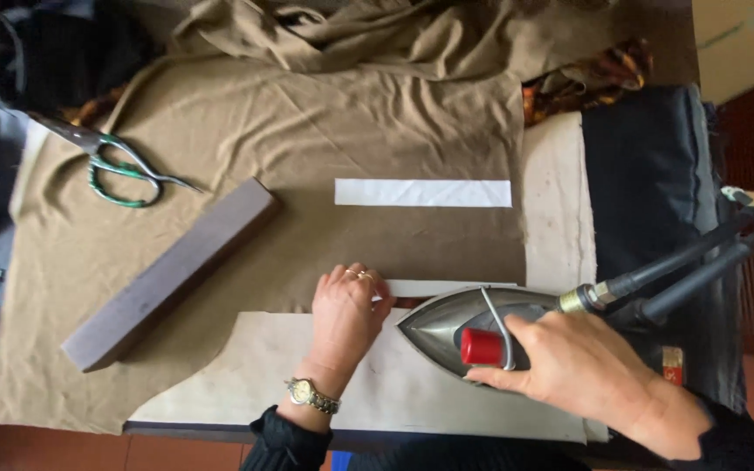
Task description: The person irons a brown fabric piece on a worktable using a steam iron and a wooden pressing block. They repeatedly position the fabric, press it with the iron, and trim the edges with scissors.
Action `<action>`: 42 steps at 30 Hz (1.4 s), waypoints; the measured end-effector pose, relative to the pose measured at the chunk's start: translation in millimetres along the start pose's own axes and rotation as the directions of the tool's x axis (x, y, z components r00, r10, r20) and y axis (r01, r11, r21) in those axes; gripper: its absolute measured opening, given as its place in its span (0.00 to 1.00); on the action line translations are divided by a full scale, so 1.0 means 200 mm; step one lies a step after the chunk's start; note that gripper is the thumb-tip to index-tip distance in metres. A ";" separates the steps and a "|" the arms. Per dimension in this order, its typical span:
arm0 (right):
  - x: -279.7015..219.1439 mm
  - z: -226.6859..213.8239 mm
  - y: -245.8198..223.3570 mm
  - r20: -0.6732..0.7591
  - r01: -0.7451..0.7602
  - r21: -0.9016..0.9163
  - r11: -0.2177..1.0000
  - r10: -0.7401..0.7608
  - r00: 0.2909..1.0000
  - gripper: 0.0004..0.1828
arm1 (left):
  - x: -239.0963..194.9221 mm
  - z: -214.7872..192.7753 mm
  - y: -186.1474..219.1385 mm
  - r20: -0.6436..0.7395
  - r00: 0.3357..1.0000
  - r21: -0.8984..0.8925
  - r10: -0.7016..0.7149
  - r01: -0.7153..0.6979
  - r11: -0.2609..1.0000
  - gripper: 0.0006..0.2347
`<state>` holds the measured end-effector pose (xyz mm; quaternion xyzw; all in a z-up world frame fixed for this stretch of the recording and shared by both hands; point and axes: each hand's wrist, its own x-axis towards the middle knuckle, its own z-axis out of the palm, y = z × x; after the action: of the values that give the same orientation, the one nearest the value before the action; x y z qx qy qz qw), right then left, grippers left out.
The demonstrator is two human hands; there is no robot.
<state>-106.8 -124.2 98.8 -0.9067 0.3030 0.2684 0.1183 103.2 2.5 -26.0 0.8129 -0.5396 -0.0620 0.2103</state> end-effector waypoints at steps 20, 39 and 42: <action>0.04 0.02 -0.06 -0.011 0.028 -0.025 0.999 -0.029 1.000 0.40 | -0.07 -0.16 -0.15 0.163 0.986 -0.036 -0.030 0.037 0.999 0.04; 0.09 -0.01 -0.19 0.001 0.055 0.001 0.999 -0.055 0.999 0.41 | -0.11 -0.26 -0.27 0.109 0.991 -0.133 -0.082 0.096 0.986 0.09; 0.09 -0.02 -0.19 0.004 0.073 0.009 0.997 -0.073 0.997 0.41 | -0.12 -0.31 -0.28 0.194 0.979 -0.149 -0.066 0.096 0.984 0.11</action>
<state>-69.8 -105.2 92.8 -0.9161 0.2704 0.2646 0.1327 160.3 60.1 4.2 0.8057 -0.5167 -0.1895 0.2191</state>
